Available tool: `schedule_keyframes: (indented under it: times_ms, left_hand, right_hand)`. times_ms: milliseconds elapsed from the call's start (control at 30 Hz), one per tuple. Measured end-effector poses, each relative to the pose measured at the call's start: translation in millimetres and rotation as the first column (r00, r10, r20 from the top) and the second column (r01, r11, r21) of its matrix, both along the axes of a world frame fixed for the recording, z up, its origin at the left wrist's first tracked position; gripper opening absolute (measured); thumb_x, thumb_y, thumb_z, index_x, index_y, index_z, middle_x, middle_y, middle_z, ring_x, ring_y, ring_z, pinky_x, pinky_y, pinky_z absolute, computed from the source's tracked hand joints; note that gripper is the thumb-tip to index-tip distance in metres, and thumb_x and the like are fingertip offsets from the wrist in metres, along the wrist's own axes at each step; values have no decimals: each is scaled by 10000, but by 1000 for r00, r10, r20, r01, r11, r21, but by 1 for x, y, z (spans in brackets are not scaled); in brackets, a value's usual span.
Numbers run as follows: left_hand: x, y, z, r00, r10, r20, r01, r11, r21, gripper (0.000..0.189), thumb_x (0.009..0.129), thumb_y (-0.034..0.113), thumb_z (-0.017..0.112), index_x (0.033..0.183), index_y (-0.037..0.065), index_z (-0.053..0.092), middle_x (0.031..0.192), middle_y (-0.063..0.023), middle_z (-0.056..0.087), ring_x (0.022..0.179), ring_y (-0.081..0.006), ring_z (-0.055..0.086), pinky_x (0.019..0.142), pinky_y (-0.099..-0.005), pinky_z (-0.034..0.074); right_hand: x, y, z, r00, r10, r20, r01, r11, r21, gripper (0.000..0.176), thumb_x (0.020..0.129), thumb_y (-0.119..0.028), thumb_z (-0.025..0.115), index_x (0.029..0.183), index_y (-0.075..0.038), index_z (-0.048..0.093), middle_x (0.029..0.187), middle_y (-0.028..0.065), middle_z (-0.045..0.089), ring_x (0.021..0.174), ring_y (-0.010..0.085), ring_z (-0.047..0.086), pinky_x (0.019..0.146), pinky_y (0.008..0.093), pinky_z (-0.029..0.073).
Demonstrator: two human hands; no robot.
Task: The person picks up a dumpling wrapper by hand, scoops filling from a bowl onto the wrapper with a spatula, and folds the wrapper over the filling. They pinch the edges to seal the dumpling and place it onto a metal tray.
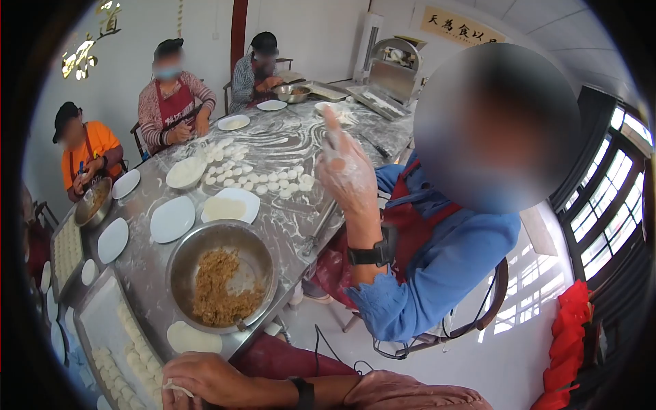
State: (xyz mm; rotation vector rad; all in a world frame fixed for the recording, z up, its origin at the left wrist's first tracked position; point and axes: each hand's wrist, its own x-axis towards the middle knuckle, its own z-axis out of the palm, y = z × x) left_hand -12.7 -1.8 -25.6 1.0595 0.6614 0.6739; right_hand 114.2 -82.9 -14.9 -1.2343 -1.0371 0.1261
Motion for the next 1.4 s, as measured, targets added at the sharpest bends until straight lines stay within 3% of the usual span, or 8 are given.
schedule_keyframes:
  times_ms: [400, 433, 500, 633, 667, 800, 1300, 1400]
  left_hand:
    - [21, -8, 14, 992, -110, 67, 107, 993, 42, 351, 935, 19, 541, 1280, -32, 502, 1073, -132, 618, 930, -202, 621, 770, -276, 518]
    - [32, -17, 13, 984, -13, 179, -3, 996, 93, 436, 810, 9, 560, 1239, -68, 529, 1108, -102, 618, 997, -180, 620, 882, -278, 499]
    - [31, -18, 26, 997, -66, -31, 71, 978, 194, 484, 818, -26, 527, 1297, -81, 476, 1183, -136, 604, 1071, -205, 611, 930, -303, 490]
    - [32, -25, 26, 993, -104, 47, 99, 989, 106, 474, 839, -28, 549, 1307, -48, 479, 1178, -125, 615, 1071, -193, 616, 914, -312, 520]
    - [32, -27, 13, 991, -109, 77, 90, 970, 225, 416, 904, -45, 535, 1317, 5, 523, 1056, -47, 644, 940, -87, 591, 799, -237, 502]
    - [31, -33, 17, 987, -134, 91, 96, 934, 343, 424, 916, 4, 568, 1334, -15, 498, 882, -11, 626, 773, -30, 544, 671, -191, 453]
    - [24, -28, 19, 956, -293, 11, 267, 887, 378, 486, 920, -24, 528, 1397, -14, 434, 977, -44, 635, 847, -41, 563, 717, -217, 483]
    - [24, -28, 23, 950, -311, 34, 287, 908, 305, 520, 906, -41, 534, 1411, -17, 409, 963, -47, 638, 839, -52, 569, 720, -224, 487]
  right_hand:
    - [5, -12, -4, 998, -14, 66, 19, 997, -76, 318, 828, -85, 641, 1142, -37, 625, 1188, 159, 617, 1157, 334, 564, 998, 392, 440]
    - [5, -15, -5, 991, -52, 127, 62, 995, -78, 335, 842, -96, 636, 1170, -26, 619, 1197, 165, 616, 1157, 335, 567, 998, 398, 442]
    - [7, -23, 2, 973, -82, 214, 109, 987, -119, 352, 863, -111, 625, 1194, 5, 597, 1230, 186, 592, 1185, 345, 546, 1032, 401, 418]
    - [9, -30, 12, 985, -70, 156, 91, 987, -130, 338, 800, -37, 714, 1130, -3, 649, 1183, 177, 639, 1158, 331, 590, 966, 406, 477]
    - [10, -29, 15, 982, -63, 177, 82, 992, -98, 327, 783, -11, 725, 1103, 2, 662, 1173, 174, 648, 1161, 329, 591, 946, 399, 490]
    - [7, -31, 25, 995, 7, 95, 6, 990, -137, 310, 751, 23, 741, 1053, 17, 672, 1160, 166, 662, 1172, 330, 586, 910, 376, 506]
    - [19, -32, 15, 961, -7, 275, 52, 986, -159, 247, 733, -3, 738, 974, 18, 688, 1152, 154, 672, 1167, 353, 584, 967, 405, 463]
    - [19, -32, 26, 985, 19, 173, 27, 966, -259, 315, 710, -26, 755, 1018, 8, 696, 1207, 147, 649, 1201, 347, 561, 976, 400, 455]
